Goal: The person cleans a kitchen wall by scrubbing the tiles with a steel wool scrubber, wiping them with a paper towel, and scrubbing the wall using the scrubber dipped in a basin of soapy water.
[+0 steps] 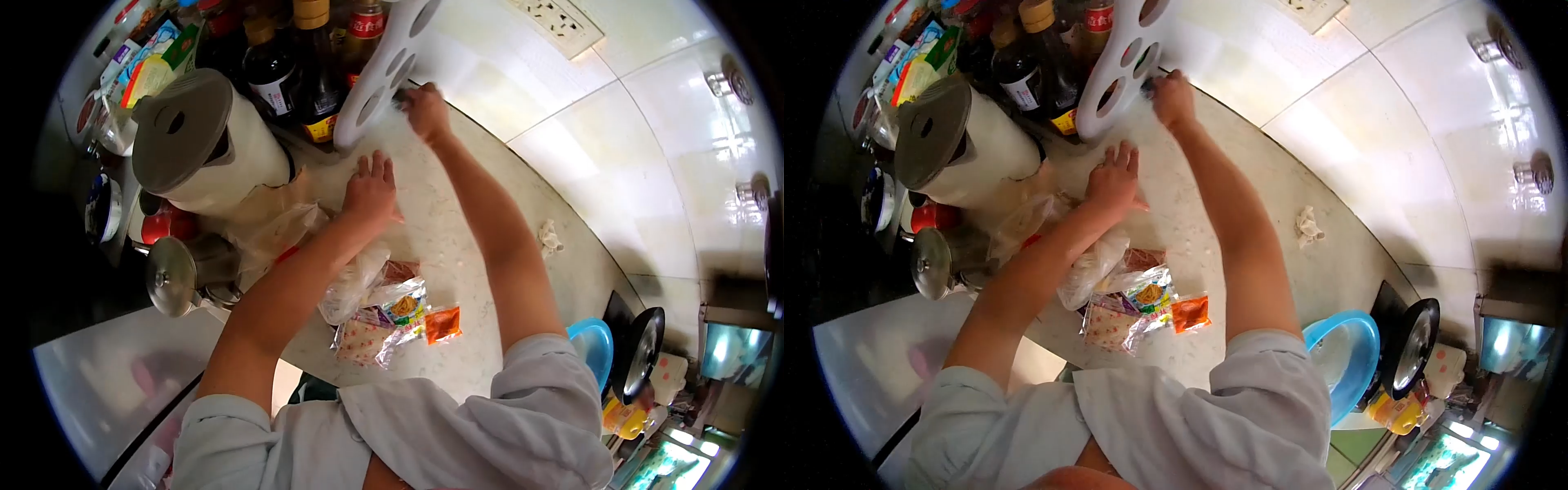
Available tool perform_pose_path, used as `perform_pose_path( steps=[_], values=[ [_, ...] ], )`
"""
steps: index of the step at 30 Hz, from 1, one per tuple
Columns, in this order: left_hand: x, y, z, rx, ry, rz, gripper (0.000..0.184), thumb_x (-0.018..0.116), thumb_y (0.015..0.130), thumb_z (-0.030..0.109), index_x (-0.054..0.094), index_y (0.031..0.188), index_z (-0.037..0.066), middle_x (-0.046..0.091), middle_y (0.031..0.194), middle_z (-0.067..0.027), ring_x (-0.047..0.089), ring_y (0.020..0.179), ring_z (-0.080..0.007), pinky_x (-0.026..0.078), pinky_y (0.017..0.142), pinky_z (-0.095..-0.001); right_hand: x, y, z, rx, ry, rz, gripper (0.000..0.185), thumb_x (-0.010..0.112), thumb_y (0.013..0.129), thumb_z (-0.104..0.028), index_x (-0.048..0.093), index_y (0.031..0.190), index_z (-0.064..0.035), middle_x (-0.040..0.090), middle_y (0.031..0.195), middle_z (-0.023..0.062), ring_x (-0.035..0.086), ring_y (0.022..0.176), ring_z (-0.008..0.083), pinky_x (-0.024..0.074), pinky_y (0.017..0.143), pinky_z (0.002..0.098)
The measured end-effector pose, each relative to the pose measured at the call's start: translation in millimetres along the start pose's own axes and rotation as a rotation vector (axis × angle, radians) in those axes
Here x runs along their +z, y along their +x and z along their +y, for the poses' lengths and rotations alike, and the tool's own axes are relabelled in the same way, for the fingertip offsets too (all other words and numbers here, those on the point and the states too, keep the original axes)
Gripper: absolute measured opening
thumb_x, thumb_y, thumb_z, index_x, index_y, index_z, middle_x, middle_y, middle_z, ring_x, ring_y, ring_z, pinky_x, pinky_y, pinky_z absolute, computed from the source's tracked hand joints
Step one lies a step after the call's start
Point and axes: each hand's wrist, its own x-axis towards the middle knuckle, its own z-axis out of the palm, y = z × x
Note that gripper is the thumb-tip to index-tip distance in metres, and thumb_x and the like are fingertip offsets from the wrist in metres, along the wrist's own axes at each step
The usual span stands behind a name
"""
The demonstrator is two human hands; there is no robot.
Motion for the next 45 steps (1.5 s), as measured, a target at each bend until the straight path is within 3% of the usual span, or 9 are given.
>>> perform_pose_path(
  steps=[2,8,15,22,28,31,34,38,45],
  values=[
    [-2,2,0,-0.009,-0.026,-0.007,0.101,0.076,0.05,0.048,0.034,0.127,-0.002,0.032,0.132,-0.0197,0.039,0.117,-0.0363,0.046,0.084,-0.0366,-20,10,12,0.002,-0.008,0.287,0.015,0.055,0.068,-0.003,0.064,0.08,-0.0055,0.054,0.091,0.0134,0.049,0.09,0.0328,0.044,0.077,0.0394],
    [-4,-3,-2,0.018,-0.031,0.033,0.102,0.077,0.05,0.046,0.033,0.128,-0.002,0.032,0.132,-0.0207,0.038,0.118,-0.0361,0.045,0.086,-0.0367,16,14,23,-0.05,-0.176,0.146,0.014,0.053,0.07,-0.001,0.062,0.08,-0.0047,0.051,0.102,0.0138,0.048,0.099,0.0319,0.045,0.079,0.0405],
    [5,-1,-2,0.007,-0.027,0.041,0.1,0.076,0.049,0.049,0.038,0.123,-0.004,0.036,0.129,-0.0198,0.041,0.114,-0.0363,0.044,0.086,-0.0346,-103,-105,86,0.075,-0.546,-0.029,0.021,0.048,0.071,0.001,0.057,0.09,0.0002,0.05,0.098,0.0185,0.048,0.091,0.0341,0.0438,0.078,0.0411],
    [0,-1,1,-0.011,-0.005,0.036,0.1,0.077,0.049,0.048,0.037,0.124,-0.004,0.036,0.129,-0.0193,0.04,0.114,-0.035,0.044,0.086,-0.0338,9,-7,27,-0.052,-0.27,0.147,0.026,0.044,0.073,-0.001,0.058,0.095,-0.0014,0.051,0.103,0.019,0.047,0.092,0.0364,0.0412,0.081,0.042],
    [-1,2,-2,0.001,-0.029,0.044,0.1,0.078,0.047,0.047,0.037,0.124,-0.003,0.037,0.127,-0.0177,0.04,0.115,-0.0345,0.044,0.087,-0.0337,-16,-69,-19,-0.3,0.093,0.005,0.024,0.046,0.072,-0.004,0.059,0.092,-0.0019,0.053,0.098,0.0184,0.049,0.089,0.0384,0.0425,0.077,0.0433],
    [-3,2,1,-0.02,-0.027,0.026,0.101,0.078,0.047,0.047,0.037,0.124,-0.003,0.038,0.126,-0.0162,0.041,0.115,-0.0336,0.046,0.085,-0.0337,0,-44,39,-0.341,0.021,0.083,0.027,0.045,0.073,-0.006,0.059,0.096,-0.0025,0.053,0.101,0.0188,0.05,0.091,0.0388,0.043,0.076,0.0435],
    [-2,1,-2,-0.017,-0.02,0.026,0.1,0.077,0.047,0.046,0.037,0.124,-0.002,0.04,0.124,-0.0146,0.041,0.115,-0.0325,0.047,0.083,-0.0335,-5,-12,41,-0.118,-0.291,0.009,0.03,0.037,0.081,-0.019,0.059,0.094,-0.0027,0.053,0.096,0.0185,0.048,0.088,0.0371,0.042,0.074,0.0447],
    [-4,1,-1,-0.008,-0.026,0.033,0.1,0.078,0.047,0.046,0.037,0.124,-0.002,0.041,0.12,-0.0137,0.041,0.115,-0.0327,0.047,0.082,-0.0332,-16,-63,-6,-0.289,-0.046,-0.143,0.023,0.046,0.074,-0.009,0.059,0.093,-0.0074,0.054,0.092,0.012,0.05,0.087,0.0321,0.0413,0.074,0.0433],
    [-4,-1,0,-0.04,-0.046,0.033,0.097,0.077,0.049,0.045,0.037,0.122,-0.003,0.041,0.12,-0.0141,0.04,0.116,-0.0296,0.047,0.083,-0.0329,11,-15,11,-0.185,-0.346,0.004,0.02,0.051,0.072,-0.012,0.061,0.088,-0.0109,0.056,0.094,0.0098,0.052,0.09,0.0267,0.0426,0.071,0.0385]
  ],
)
